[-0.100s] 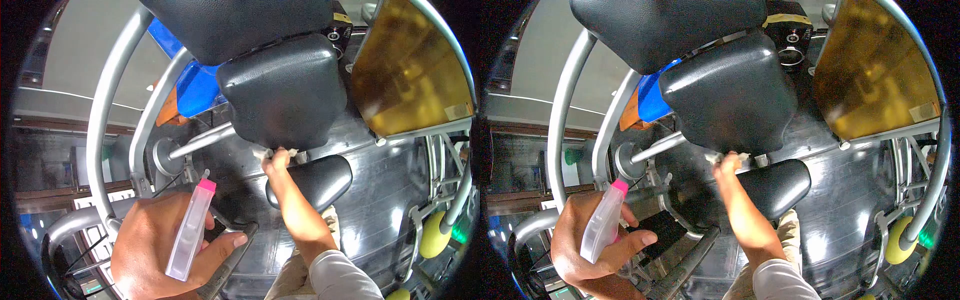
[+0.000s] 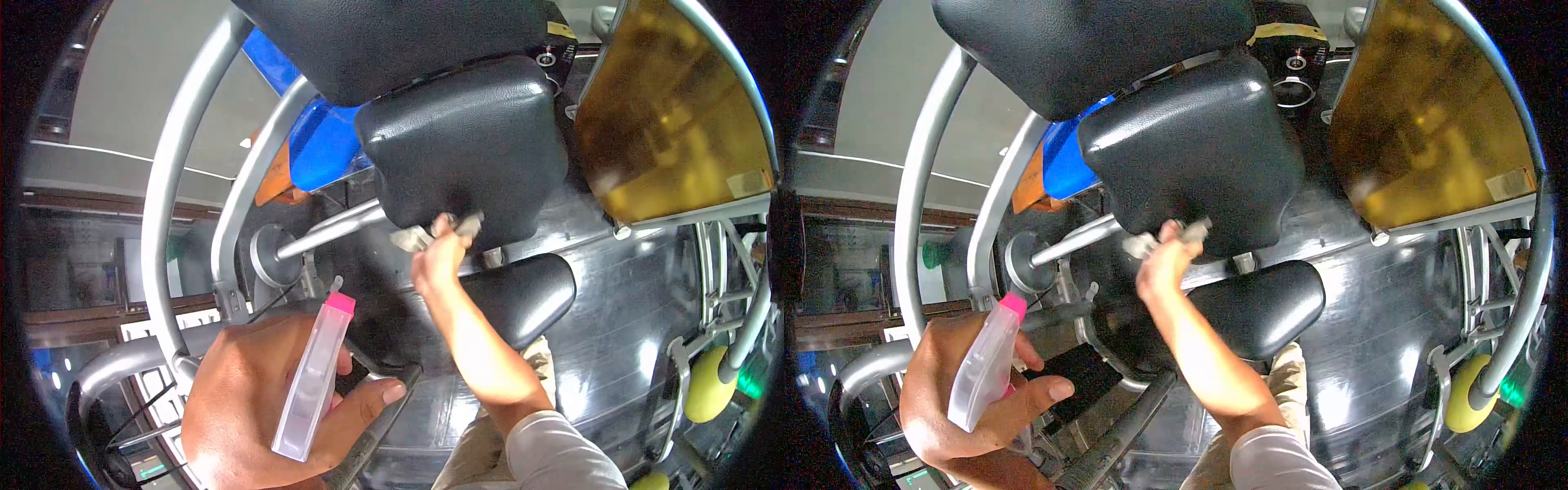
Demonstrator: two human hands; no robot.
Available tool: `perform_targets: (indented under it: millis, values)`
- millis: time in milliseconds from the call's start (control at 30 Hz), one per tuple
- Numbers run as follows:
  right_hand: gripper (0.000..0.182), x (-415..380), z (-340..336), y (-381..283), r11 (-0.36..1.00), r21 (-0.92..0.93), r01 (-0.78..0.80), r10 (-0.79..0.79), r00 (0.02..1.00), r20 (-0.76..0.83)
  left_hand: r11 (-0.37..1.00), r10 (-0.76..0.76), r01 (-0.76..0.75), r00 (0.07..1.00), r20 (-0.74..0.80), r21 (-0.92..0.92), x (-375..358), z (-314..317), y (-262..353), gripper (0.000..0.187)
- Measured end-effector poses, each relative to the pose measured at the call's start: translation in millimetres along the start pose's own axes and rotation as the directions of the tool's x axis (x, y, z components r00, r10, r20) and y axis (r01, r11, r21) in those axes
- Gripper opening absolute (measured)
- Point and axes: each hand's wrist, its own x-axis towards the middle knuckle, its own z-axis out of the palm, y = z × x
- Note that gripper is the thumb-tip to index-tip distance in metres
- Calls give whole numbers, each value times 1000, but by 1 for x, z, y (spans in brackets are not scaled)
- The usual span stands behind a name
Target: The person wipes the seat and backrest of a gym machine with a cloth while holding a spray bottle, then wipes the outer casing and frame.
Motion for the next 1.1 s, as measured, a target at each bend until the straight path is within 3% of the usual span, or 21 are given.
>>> perform_targets:
  millis: [33,67,100,133,200,267,300,433,467,500,567,633,700,733,800,900,933,1033,1067,1100]
  values:
    - [54,-17,18,3,967,-90,237,-220,960,171,1000,20,-20,998,-57,-4,-3,3,-3,43]
    - [57,-33,29,6,879,-135,457,-392,855,339,999,40,-40,993,-114,-5,-7,5,-5,44]
    - [60,-39,41,-7,536,-177,825,-632,531,564,998,55,-56,989,-136,-3,-8,6,-5,46]
    - [62,-40,51,-26,50,-76,996,-646,91,758,997,70,-72,988,-134,-14,-7,7,-5,47]
    - [50,-41,62,-37,-307,-150,940,-402,15,916,995,93,-96,990,-105,-22,-7,5,-3,50]
    - [47,-2,44,-22,-529,37,848,-219,-178,959,993,113,-115,992,-62,-37,-6,3,-2,53]
    - [31,12,34,-24,-622,172,764,-129,-317,940,990,130,-132,990,-47,-47,-6,1,-2,54]
    - [33,95,-69,5,-592,517,619,293,-432,853,955,292,-291,956,24,-61,1,-5,-10,60]
    - [34,122,-99,9,-567,561,603,384,-409,828,937,347,-344,936,49,-63,4,-6,-12,61]
    - [35,149,-128,12,-535,602,592,471,-382,795,920,391,-387,918,69,-61,7,-7,-12,62]
    - [35,177,-183,14,-519,532,670,561,-203,803,894,447,-442,889,101,-74,12,-5,-14,65]
    - [35,175,-188,15,-526,437,729,576,-73,814,874,485,-477,866,122,-93,14,-5,-15,68]
    - [34,167,-186,15,-539,389,747,574,-13,819,860,509,-492,849,145,-137,19,-5,-20,71]
    - [32,158,-175,11,-506,462,728,500,-189,845,856,511,-482,844,164,-188,20,-5,-24,73]
    - [29,105,-115,-20,-591,515,621,485,-236,842,823,539,-458,816,206,-337,20,-4,-38,81]
    - [28,42,-10,-59,-558,441,703,126,-454,882,750,576,-371,773,266,-547,13,-3,-49,93]
    - [29,27,20,-71,-568,411,713,-19,-511,860,779,583,-458,782,223,-429,10,-3,-46,89]
    - [62,3,81,-94,-526,159,836,-296,-355,887,798,603,-593,789,118,-107,8,1,-32,78]
    - [63,1,79,-94,-529,86,844,-256,-255,932,804,595,-586,795,119,-106,9,2,-31,76]
    - [62,13,67,-84,-600,142,787,-211,-328,921,817,575,-558,807,137,-145,10,1,-29,74]
